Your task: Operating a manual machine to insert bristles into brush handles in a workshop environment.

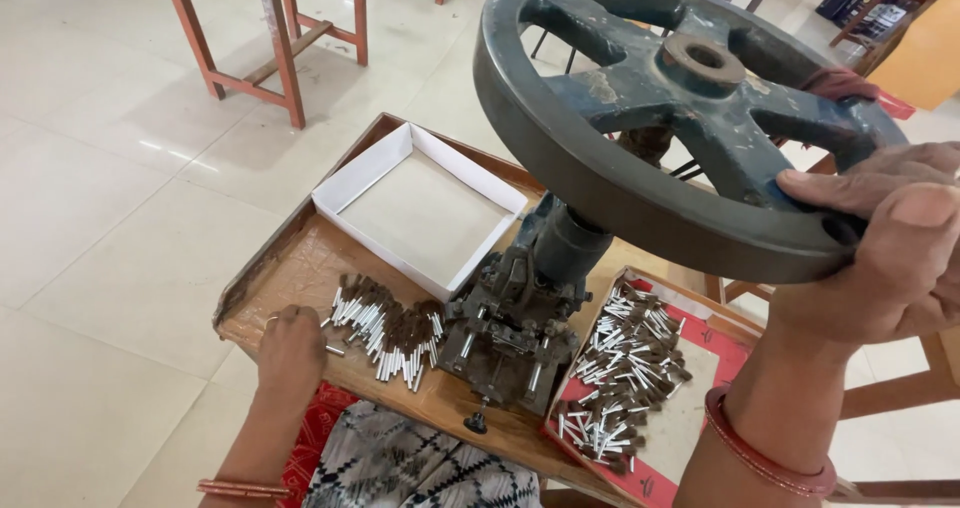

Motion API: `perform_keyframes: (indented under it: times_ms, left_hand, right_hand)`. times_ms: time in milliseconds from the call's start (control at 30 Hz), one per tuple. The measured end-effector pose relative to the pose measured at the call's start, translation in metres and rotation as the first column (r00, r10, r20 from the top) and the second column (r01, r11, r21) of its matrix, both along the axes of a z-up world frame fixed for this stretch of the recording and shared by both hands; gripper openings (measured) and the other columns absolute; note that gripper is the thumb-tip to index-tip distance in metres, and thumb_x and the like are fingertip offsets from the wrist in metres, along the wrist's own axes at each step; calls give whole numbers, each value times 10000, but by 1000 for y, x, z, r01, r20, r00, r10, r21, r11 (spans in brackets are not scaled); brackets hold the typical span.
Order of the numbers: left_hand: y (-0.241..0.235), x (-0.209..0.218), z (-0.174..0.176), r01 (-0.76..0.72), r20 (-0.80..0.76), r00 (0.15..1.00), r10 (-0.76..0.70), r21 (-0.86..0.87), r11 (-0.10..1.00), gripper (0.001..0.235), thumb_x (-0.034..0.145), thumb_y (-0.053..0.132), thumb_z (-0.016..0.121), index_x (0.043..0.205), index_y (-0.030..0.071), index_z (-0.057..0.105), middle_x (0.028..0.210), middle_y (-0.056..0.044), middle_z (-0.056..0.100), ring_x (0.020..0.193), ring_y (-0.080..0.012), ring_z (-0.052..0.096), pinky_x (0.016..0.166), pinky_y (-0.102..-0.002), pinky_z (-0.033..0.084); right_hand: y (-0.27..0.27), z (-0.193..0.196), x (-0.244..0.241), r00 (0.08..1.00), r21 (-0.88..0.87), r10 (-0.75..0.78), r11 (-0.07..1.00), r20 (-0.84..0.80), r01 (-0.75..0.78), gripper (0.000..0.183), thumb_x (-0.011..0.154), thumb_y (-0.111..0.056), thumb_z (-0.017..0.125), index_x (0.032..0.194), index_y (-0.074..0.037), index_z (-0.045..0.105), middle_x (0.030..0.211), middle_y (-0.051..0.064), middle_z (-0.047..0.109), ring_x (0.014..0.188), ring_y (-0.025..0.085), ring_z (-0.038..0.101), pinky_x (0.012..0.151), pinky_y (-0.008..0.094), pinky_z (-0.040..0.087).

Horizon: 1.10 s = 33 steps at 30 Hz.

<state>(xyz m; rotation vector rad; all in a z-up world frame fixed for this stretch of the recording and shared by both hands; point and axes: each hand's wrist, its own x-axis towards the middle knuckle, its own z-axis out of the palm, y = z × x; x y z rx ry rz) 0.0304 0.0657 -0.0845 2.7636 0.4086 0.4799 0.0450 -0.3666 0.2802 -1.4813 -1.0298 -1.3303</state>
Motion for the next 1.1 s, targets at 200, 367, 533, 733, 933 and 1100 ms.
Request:
perform_keyframes:
  times_ms: [200,367,533,733,933,1100]
  left_hand:
    - [-68,-20,92,83,50,996,-69,-398,914,168,913,150,691,1035,35,694,900,-206,774,798,-357,751,714,-469,597]
    - [-166,-4,54,550,390,827,-406,-405,731,129,872,172,741,923,60,779,925,-123,786,745,-200,761,605,-312,660]
    - [-207,21,34,570,315,811,-493,-235,787,149,922,172,733,927,25,750,926,-167,754,762,-250,743,602,-325,652]
    - [-198,15,61,584,268,806,-528,-206,785,429,826,402,760,1060,44,726,971,-150,703,859,-253,683,696,-383,600]
    - [-178,5,74,622,227,759,-610,26,783,722,684,677,722,1235,211,716,1177,-163,586,1045,-311,507,808,-521,399]
    - [-176,3,62,670,235,707,-667,78,738,642,746,658,693,1246,255,681,1204,-122,560,1108,-300,472,904,-559,327]
  right_hand:
    - [8,-7,19,995,-12,-101,995,20,101,449,1131,-217,511,861,78,715,690,141,615,610,222,558,710,315,413]
    - [18,-11,20,996,-38,-34,999,81,37,442,1089,-252,547,867,72,750,724,154,649,609,206,524,693,316,384]
    - [29,-14,11,998,56,-56,997,-7,56,459,1105,-255,588,832,78,749,625,114,568,595,178,435,641,287,324]
    - [28,-18,8,999,90,-1,996,-52,6,520,1132,-277,616,808,110,740,636,137,538,603,175,394,645,292,307]
    - [33,-16,7,999,89,-29,996,-44,33,509,1124,-291,608,822,97,739,635,151,580,598,187,446,659,308,325]
    - [29,-15,0,995,38,-99,994,-17,100,529,1150,-284,597,822,103,748,667,161,617,610,195,441,655,294,324]
